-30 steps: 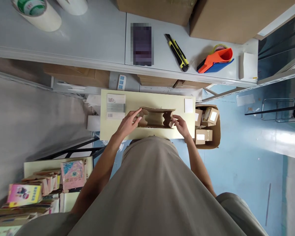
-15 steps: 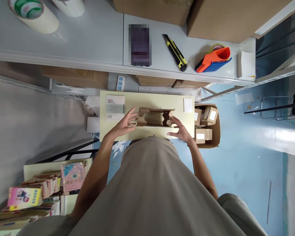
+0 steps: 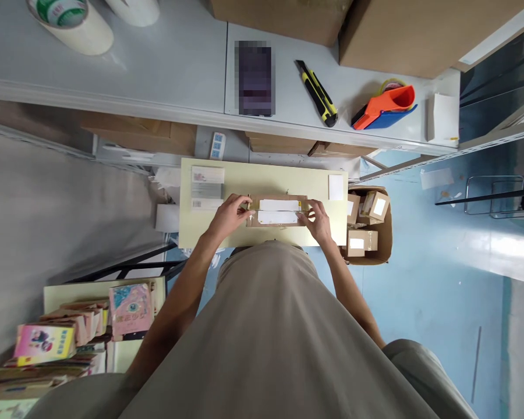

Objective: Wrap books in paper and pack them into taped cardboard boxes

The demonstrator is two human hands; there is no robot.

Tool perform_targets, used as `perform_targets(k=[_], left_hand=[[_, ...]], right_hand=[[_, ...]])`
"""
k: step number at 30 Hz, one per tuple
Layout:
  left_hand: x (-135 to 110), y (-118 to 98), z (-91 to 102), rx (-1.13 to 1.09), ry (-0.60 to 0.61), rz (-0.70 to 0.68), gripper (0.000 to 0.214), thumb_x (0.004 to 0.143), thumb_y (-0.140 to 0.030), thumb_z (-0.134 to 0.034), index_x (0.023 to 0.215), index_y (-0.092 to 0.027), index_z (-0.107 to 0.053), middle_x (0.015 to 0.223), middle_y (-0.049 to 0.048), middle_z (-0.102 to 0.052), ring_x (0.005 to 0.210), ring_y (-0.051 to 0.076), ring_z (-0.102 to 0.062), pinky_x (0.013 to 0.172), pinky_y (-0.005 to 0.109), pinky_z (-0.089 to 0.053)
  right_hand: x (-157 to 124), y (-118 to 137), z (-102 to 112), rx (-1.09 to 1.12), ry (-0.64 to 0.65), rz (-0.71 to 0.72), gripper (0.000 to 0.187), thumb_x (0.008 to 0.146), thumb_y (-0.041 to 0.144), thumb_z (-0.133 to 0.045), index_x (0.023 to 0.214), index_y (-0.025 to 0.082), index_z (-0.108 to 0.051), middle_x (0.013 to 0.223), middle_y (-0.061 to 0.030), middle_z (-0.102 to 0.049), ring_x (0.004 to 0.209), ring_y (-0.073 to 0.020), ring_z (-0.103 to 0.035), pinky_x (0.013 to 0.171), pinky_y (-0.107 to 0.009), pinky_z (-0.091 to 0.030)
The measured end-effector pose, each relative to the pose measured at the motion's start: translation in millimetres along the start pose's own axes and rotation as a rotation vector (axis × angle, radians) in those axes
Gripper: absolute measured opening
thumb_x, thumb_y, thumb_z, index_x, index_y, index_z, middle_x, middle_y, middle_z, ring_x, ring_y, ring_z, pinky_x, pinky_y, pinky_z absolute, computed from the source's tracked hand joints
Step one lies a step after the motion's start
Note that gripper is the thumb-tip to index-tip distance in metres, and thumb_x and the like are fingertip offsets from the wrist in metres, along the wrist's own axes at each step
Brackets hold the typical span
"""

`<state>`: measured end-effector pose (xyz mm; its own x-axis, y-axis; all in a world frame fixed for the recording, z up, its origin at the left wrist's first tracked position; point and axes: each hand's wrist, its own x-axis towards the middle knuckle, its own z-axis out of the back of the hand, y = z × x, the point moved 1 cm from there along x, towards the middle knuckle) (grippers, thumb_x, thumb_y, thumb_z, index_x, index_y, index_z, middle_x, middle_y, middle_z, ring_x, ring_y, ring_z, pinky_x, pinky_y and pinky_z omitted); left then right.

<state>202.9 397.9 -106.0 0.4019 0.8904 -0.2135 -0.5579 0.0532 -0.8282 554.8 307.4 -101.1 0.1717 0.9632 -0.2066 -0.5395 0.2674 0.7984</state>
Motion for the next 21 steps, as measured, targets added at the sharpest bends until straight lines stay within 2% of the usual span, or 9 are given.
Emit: perform_targets(k=[2, 4, 8, 14, 21], left_hand=[[-2, 2, -2.3, -0.029, -0.013, 0.0, 0.052, 0.098, -0.073, -0.079, 0.121, -0.027, -0.077, 0.128, 0.0118, -0.076, 0.092, 0.027, -0.081, 0.093, 0.045, -0.07], [-3, 2, -6.4, -0.049, -0.053, 0.014, 0.054, 0.099, -0.077, -0.075, 0.119, -0.027, -0.078, 0.126, 0.0111, -0.077, 0.089, 0.025, -0.08, 0.093, 0.044, -0.07], [-6, -2, -16.0, -0.034, -0.162, 0.053, 0.044, 0.105, -0.07, -0.069, 0.113, -0.027, -0.079, 0.122, 0.0098, -0.079, 0.082, 0.022, -0.078, 0.089, 0.041, -0.068], [-8, -9, -21.8, -0.038, -0.21, 0.041, 0.043, 0.11, -0.06, -0.064, 0.13, -0.025, -0.08, 0.129, 0.0112, -0.078, 0.085, 0.021, -0.079, 0.089, 0.039, -0.069], [-5, -9, -31.9, 0.009, -0.249, 0.071, 0.025, 0.11, -0.042, -0.072, 0.125, -0.024, -0.078, 0.125, 0.0104, -0.076, 0.087, 0.023, -0.079, 0.095, 0.042, -0.067]], right_hand=[[-1, -2, 0, 0.005, 0.013, 0.011, 0.065, 0.101, 0.087, -0.07, 0.135, 0.034, -0.085, 0.155, -0.0124, -0.071, 0.099, -0.0267, -0.078, 0.1, -0.055, -0.075], [-1, -4, 0, 0.039, 0.014, 0.013, 0.064, 0.101, 0.087, -0.07, 0.129, 0.033, -0.088, 0.152, -0.0126, -0.072, 0.102, -0.0276, -0.079, 0.1, -0.055, -0.075], [-2, -4, 1, 0.095, 0.005, -0.003, 0.061, 0.105, 0.084, -0.063, 0.126, 0.033, -0.09, 0.148, -0.0127, -0.075, 0.119, -0.0312, -0.08, 0.096, -0.051, -0.075], [-4, 0, 2, 0.095, -0.017, -0.007, 0.062, 0.108, 0.077, -0.063, 0.147, 0.034, -0.084, 0.15, -0.0137, -0.075, 0.117, -0.0307, -0.079, 0.095, -0.05, -0.075], [-2, -17, -6, 0.047, 0.016, 0.012, 0.064, 0.111, 0.079, -0.056, 0.142, 0.033, -0.088, 0.154, -0.0145, -0.072, 0.118, -0.0314, -0.078, 0.096, -0.052, -0.076]])
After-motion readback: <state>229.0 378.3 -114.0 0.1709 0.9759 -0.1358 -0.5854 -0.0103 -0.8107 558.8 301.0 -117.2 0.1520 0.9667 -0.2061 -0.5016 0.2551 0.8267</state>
